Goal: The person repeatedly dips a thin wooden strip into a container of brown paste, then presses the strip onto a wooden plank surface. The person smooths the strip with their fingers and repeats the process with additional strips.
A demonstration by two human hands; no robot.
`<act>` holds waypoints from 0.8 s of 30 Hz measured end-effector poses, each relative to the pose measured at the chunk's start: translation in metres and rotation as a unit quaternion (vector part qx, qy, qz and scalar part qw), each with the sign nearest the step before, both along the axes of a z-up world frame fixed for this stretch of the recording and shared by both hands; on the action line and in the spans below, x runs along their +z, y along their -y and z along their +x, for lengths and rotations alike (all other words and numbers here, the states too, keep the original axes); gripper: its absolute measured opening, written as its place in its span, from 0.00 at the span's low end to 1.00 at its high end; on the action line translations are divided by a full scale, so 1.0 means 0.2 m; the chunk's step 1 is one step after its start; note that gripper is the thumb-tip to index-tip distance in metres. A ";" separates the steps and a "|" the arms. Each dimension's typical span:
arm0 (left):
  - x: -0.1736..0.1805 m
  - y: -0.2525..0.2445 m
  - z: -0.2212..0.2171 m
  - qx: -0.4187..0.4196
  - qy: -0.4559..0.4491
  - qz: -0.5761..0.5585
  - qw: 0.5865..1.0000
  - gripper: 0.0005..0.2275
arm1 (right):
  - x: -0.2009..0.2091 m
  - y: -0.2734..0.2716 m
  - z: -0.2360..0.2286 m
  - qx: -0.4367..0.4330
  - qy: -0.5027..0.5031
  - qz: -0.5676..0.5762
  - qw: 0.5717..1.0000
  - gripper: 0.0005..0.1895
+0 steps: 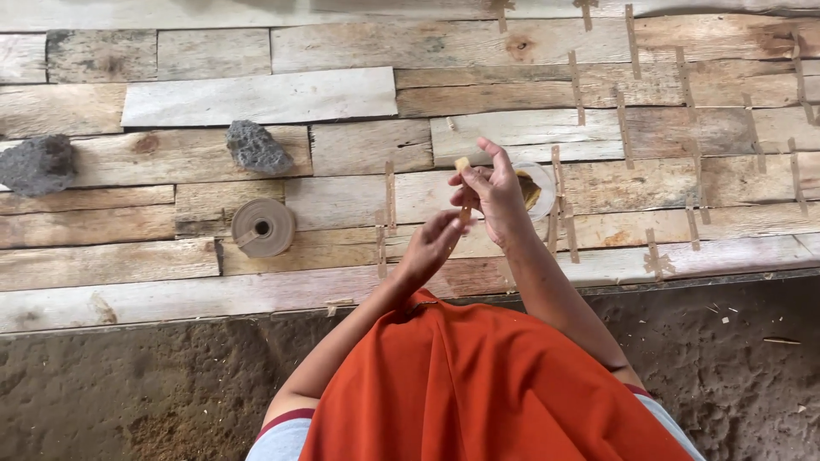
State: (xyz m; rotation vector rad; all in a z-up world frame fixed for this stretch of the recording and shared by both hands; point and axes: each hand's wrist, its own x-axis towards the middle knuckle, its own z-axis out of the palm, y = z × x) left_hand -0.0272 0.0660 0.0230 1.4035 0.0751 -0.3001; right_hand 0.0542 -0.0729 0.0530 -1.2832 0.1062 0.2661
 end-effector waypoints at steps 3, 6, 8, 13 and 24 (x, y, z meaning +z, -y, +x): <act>-0.12 -0.03 0.12 -0.005 -0.130 -0.218 0.967 0.27 | -0.03 -0.06 -0.06 0.026 0.035 -0.023 0.999 0.35; -0.45 -0.11 0.24 -0.068 -0.163 -0.312 0.933 0.26 | -0.01 -0.12 -0.17 0.044 0.043 -0.037 0.997 0.36; -0.31 -0.20 0.32 -0.040 -0.175 -0.327 0.928 0.23 | -0.02 -0.17 -0.24 0.037 0.049 -0.050 0.997 0.36; -0.09 -0.39 0.49 0.027 -0.163 -0.296 0.941 0.18 | 0.05 -0.28 -0.33 -0.006 0.073 -0.109 0.991 0.36; 0.53 -0.52 0.98 0.079 -0.027 -0.237 0.968 0.08 | 0.41 -0.45 0.00 -0.063 0.138 -0.266 0.952 0.28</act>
